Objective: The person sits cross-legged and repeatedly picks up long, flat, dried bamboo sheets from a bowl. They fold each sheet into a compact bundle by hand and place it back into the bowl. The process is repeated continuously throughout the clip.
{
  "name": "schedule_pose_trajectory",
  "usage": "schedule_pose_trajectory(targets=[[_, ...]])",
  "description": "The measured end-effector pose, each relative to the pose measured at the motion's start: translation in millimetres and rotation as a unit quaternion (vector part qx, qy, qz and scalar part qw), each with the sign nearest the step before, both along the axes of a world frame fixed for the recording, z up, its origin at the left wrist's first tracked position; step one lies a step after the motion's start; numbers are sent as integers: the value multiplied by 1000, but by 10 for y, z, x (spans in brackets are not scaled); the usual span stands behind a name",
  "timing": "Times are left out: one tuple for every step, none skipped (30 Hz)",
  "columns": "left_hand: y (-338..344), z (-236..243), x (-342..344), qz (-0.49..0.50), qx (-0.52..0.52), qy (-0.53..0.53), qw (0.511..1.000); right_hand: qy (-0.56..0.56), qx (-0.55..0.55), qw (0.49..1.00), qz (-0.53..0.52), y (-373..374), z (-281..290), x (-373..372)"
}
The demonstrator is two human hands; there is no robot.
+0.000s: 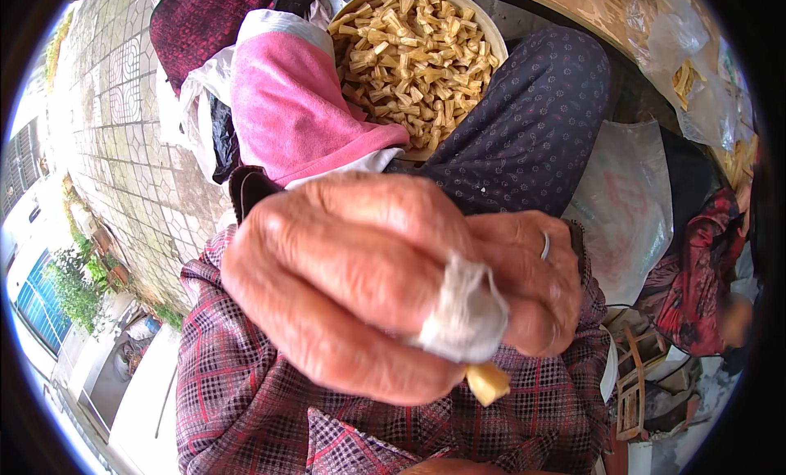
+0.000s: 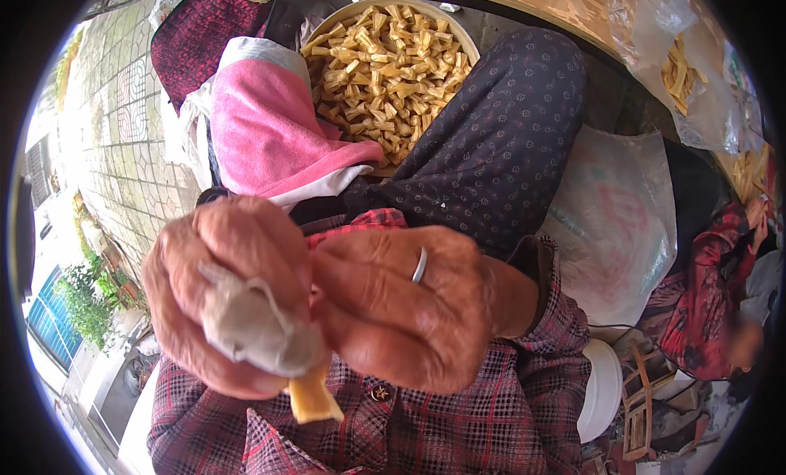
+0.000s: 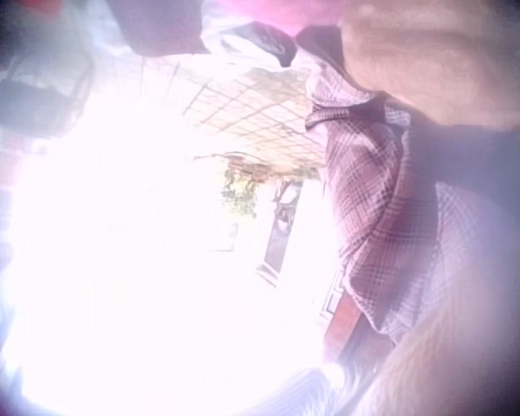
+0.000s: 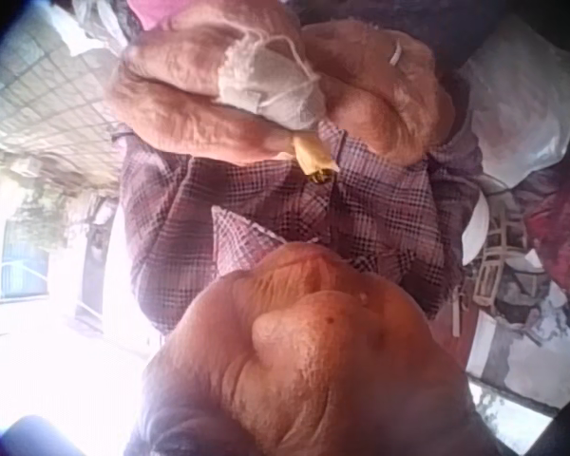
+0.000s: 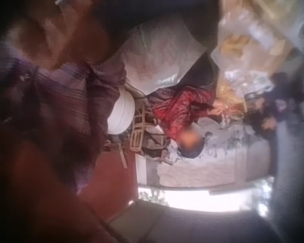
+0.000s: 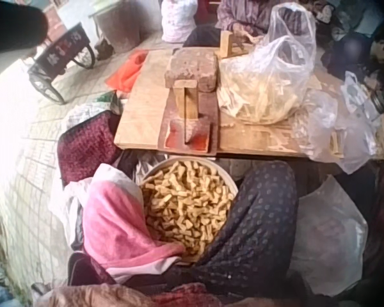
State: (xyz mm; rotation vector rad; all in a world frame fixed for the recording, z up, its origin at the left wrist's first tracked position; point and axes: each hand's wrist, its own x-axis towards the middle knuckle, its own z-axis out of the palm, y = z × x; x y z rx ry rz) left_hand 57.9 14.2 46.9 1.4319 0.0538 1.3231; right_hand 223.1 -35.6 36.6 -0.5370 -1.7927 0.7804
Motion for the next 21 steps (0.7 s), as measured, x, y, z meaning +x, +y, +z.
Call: schedule_pose_trajectory(targets=[[-58,40,32,8,-4,-10,1000,40,4,999,-4,-39,12,-35],[-88,78,31,-7,-17,-21,1000,46,7,999,-9,-89,42,-49],[-118,117,31,-11,-27,-38,999,53,11,998,-13,-140,78,-65],[-132,179,-17,-53,-54,-37,996,60,14,998,-18,-172,97,-80],[-141,203,-28,-50,-48,-31,997,61,50,997,-26,-188,82,-108],[-155,226,-50,-48,-43,-30,997,60,55,996,-45,-206,86,-132],[-177,245,-55,-44,-38,-27,998,58,61,994,-63,-232,103,-161],[-200,258,-69,-40,-35,-25,998,55,66,993,-81,-251,123,-182],[-227,256,-66,-35,-32,-23,999,64,67,993,-75,-249,125,-168],[-260,258,-65,-31,-30,-23,999,72,69,993,-69,-252,126,-170],[-288,253,-67,-26,-27,-21,999,91,68,993,-40,-245,124,-151],[-317,249,-66,-22,-25,-19,999,110,74,991,-31,-244,111,-154],[-348,247,-70,-16,-22,-17,999,129,81,988,-22,-242,101,-155],[-375,243,-73,-13,-20,-16,1000,149,95,984,-33,-248,73,-197],[-405,245,-80,-10,-20,-15,1000,159,98,981,-45,-261,67,-215],[-432,236,-82,-6,-19,-14,1000,169,101,979,-58,-276,54,-241],[-460,232,-84,-1,-19,-14,1000,169,92,979,-71,-303,65,-253],[-477,210,-88,6,-17,-16,1000,176,88,976,-91,-325,65,-274],[-506,201,-80,13,-18,-21,1000,182,84,973,-111,-340,71,-293],[-530,188,-73,17,-17,-20,1000,196,87,967,-137,-351,60,-333],[-548,171,-65,21,-17,-19,999,183,77,970,-138,-352,82,-313]])
